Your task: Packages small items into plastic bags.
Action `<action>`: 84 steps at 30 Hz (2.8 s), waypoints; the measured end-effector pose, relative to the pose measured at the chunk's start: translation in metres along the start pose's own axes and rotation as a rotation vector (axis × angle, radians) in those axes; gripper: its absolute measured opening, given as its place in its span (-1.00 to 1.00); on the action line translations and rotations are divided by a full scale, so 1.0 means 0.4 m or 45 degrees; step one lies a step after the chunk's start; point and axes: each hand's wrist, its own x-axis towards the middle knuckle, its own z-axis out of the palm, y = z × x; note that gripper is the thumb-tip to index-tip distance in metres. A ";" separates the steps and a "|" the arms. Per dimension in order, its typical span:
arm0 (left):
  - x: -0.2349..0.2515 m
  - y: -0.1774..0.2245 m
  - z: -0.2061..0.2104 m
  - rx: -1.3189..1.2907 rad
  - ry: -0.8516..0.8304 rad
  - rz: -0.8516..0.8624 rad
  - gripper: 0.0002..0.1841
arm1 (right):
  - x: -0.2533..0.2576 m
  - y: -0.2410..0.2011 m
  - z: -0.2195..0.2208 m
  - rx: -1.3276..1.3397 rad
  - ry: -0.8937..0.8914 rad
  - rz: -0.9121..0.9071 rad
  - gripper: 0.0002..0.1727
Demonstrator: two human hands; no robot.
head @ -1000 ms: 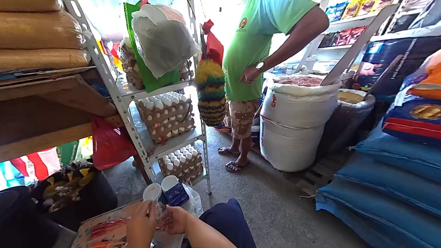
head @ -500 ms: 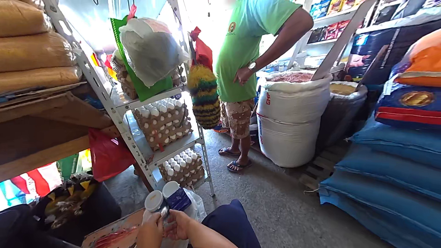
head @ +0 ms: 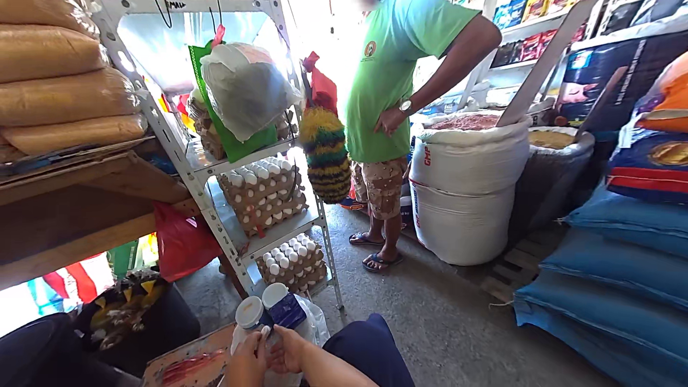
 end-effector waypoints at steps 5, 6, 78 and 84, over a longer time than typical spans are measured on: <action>-0.006 -0.003 -0.002 -0.003 0.107 0.097 -0.82 | -0.008 -0.003 0.000 -0.007 -0.020 0.007 -0.17; -0.013 0.001 -0.008 -0.010 0.054 0.061 -0.82 | -0.014 0.004 0.000 -0.017 -0.024 0.014 -0.19; 0.167 -0.059 -0.126 -0.362 -0.329 -0.685 -0.71 | -0.016 0.014 -0.013 -0.175 -0.549 -0.707 -0.64; 0.194 -0.078 -0.149 -0.376 -0.293 -0.603 -0.62 | -0.021 0.010 -0.010 -0.064 -0.608 -0.744 -0.61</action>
